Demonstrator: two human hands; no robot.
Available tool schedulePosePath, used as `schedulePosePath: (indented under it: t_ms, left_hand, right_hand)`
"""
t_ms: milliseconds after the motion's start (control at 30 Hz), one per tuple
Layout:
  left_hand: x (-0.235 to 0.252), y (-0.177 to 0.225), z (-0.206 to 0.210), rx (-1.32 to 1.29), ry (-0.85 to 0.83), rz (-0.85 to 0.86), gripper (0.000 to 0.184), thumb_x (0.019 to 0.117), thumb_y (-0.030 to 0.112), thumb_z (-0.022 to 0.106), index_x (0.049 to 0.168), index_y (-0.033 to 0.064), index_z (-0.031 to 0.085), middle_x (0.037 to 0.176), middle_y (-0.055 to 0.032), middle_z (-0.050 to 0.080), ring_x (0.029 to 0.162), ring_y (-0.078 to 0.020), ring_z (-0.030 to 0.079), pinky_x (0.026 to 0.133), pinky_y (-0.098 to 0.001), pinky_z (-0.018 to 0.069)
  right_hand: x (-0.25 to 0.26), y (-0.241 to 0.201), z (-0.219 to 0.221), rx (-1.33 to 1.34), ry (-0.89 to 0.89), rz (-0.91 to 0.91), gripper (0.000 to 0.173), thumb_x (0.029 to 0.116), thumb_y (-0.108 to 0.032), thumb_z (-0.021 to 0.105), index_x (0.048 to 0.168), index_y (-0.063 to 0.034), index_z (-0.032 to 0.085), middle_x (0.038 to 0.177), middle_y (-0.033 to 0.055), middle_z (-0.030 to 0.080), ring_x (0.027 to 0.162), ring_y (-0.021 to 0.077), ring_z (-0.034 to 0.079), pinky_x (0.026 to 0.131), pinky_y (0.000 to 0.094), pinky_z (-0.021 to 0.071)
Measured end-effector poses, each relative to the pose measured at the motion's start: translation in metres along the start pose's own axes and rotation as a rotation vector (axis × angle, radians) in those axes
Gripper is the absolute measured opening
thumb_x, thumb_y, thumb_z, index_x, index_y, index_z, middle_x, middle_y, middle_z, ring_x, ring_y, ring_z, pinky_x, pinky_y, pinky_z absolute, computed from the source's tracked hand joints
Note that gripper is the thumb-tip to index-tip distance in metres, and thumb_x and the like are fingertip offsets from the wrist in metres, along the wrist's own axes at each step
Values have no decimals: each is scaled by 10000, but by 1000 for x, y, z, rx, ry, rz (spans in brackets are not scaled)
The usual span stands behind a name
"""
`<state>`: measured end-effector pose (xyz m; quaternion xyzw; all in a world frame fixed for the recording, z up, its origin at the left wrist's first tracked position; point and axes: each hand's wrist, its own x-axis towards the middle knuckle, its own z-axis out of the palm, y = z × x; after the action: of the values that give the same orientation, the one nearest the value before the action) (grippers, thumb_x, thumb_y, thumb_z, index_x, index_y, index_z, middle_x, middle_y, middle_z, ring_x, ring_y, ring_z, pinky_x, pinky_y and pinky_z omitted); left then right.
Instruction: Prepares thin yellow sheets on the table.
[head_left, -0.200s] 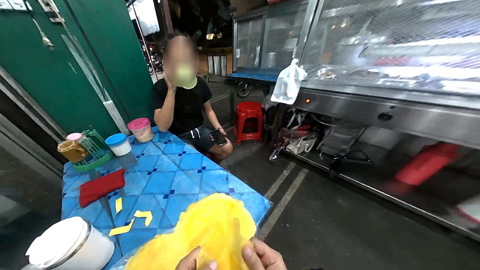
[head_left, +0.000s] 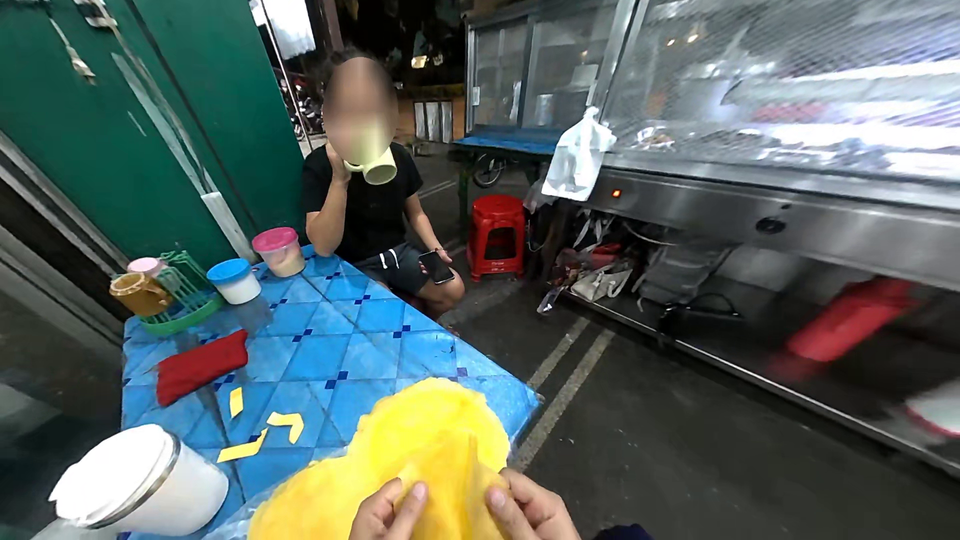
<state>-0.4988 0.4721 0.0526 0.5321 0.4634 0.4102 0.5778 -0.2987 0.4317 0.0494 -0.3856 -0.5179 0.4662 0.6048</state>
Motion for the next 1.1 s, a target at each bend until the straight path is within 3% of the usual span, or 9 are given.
schedulePosePath:
  t_ms: [200, 333, 433, 833, 1100]
  left_hand:
    - [-1, 8, 6, 284, 317, 360, 245, 1050, 91, 516, 866, -2, 649, 665, 42, 645, 609, 16, 631, 603, -184, 557]
    - [1, 9, -5, 276, 440, 370, 276, 1071, 108, 488, 884, 3, 662, 682, 58, 653, 630, 27, 639, 623, -173, 564]
    - [1, 9, -8, 260, 492, 375, 307, 1076, 108, 467, 826, 29, 627, 647, 79, 612, 603, 31, 612, 597, -166, 542]
    - [5, 15, -44, 196, 562, 342, 300, 1094, 128, 436, 970, 7, 680, 749, 75, 681, 693, 15, 664, 682, -196, 587]
    - [5, 22, -62, 296, 455, 369, 283, 1084, 110, 449, 962, 13, 684, 751, 78, 683, 687, 29, 655, 664, -178, 578]
  right_hand:
    - [0, 7, -4, -95, 249, 33, 235, 1073, -71, 476, 912, -26, 640, 713, -9, 662, 632, 51, 649, 601, 243, 572]
    - [1, 8, -4, -1, 350, 50, 235, 1077, -55, 465, 941, -21, 653, 730, 4, 697, 640, 74, 682, 613, 256, 602]
    - [0, 8, -1, 54, 396, 55, 241, 1077, -43, 452, 952, -26, 658, 755, 4, 715, 654, 75, 695, 630, 262, 614]
    - [9, 7, -21, 107, 500, 65, 278, 1086, -65, 445, 921, -31, 665, 749, 16, 702, 647, 75, 677, 618, 244, 601]
    - [14, 23, -33, 97, 367, 199, 244, 1073, -88, 480, 978, -10, 691, 822, 62, 722, 722, 125, 700, 679, 301, 615]
